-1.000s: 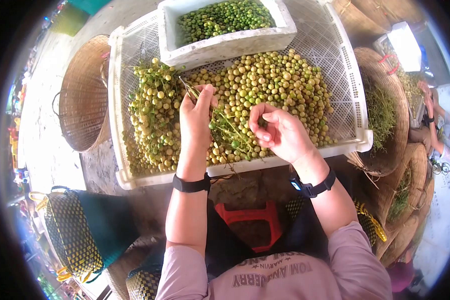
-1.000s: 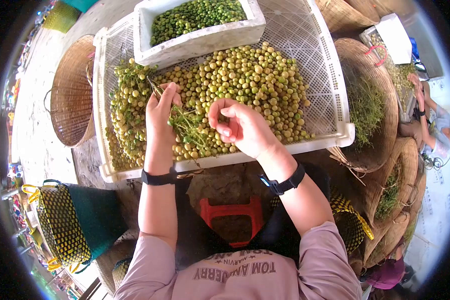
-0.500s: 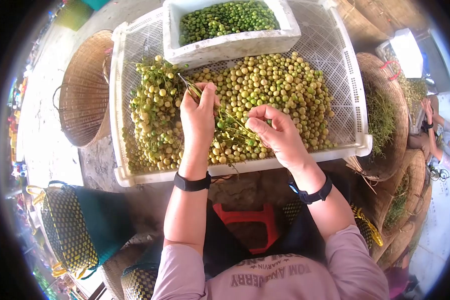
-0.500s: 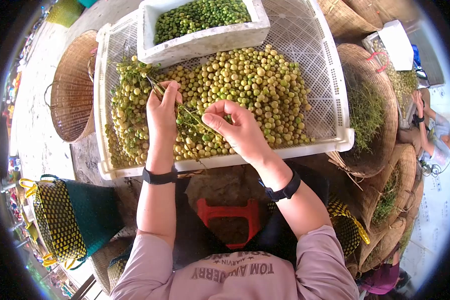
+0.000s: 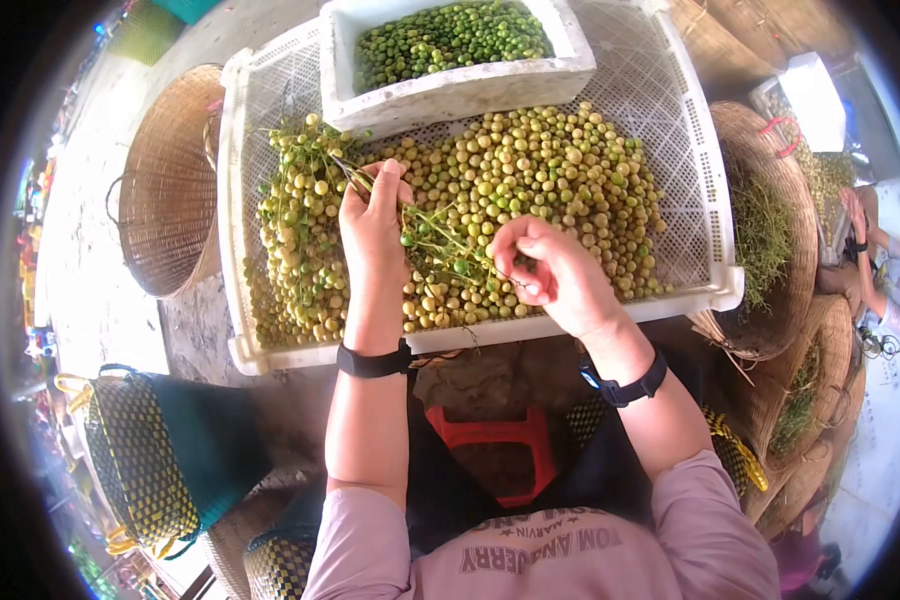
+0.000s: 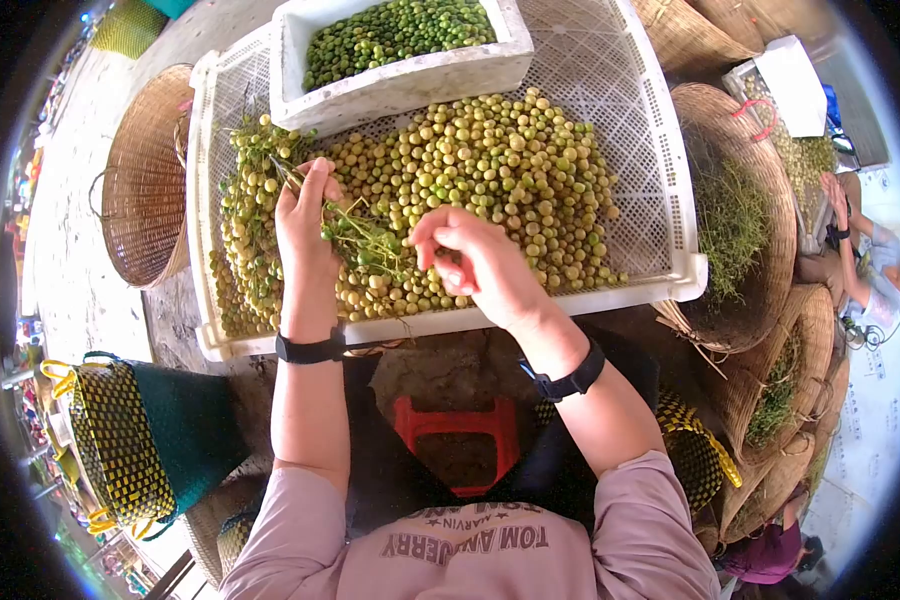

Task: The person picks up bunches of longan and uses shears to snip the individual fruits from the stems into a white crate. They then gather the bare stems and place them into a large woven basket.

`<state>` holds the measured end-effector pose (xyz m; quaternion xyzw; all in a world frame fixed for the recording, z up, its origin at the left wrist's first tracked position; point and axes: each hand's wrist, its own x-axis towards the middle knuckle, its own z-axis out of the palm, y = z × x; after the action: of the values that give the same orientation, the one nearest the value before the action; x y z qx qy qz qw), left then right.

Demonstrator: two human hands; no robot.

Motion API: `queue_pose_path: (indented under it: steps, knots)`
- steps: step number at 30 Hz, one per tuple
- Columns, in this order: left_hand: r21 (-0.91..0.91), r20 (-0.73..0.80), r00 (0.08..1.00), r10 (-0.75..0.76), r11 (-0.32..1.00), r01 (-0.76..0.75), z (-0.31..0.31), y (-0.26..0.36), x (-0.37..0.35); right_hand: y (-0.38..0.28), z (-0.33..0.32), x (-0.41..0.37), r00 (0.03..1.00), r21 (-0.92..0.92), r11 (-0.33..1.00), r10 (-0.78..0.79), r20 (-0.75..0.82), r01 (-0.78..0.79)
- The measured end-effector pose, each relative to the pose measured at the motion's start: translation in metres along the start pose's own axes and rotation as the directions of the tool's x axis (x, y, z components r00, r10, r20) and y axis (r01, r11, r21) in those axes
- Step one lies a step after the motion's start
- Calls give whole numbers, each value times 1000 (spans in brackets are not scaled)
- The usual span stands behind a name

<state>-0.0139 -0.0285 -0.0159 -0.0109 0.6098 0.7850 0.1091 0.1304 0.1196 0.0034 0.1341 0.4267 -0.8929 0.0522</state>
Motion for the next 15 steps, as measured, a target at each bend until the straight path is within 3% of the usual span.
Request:
queue_pose_path:
  steps: [1, 5, 6, 7, 9, 15]
  knots:
    - [1, 7, 1000, -1, 1000, 1, 0, -1, 0, 2, 1, 0, 998, -40, 999, 36, 41, -35]
    - [-6, 35, 999, 39, 999, -39, 6, 0, -4, 10, 11, 0, 998, -330, 943, 25, -52, -41]
    - [67, 30, 998, 53, 996, -55, 7, 2, -5, 10, 11, -1, 998, -329, 944, 24, -53, -40]
    - [139, 24, 997, 69, 988, -71, 8, 3, -6, 11, 10, -1, 999, -298, 955, -3, -43, -10]
    - [111, 17, 998, 67, 991, -69, 5, 3, -4, 10, 9, -1, 999, -268, 963, -28, -27, 20]
    - [48, -45, 996, 79, 996, -77, 0, 6, -2, 6, -5, -1, 999, 109, 994, -28, 21, 26]
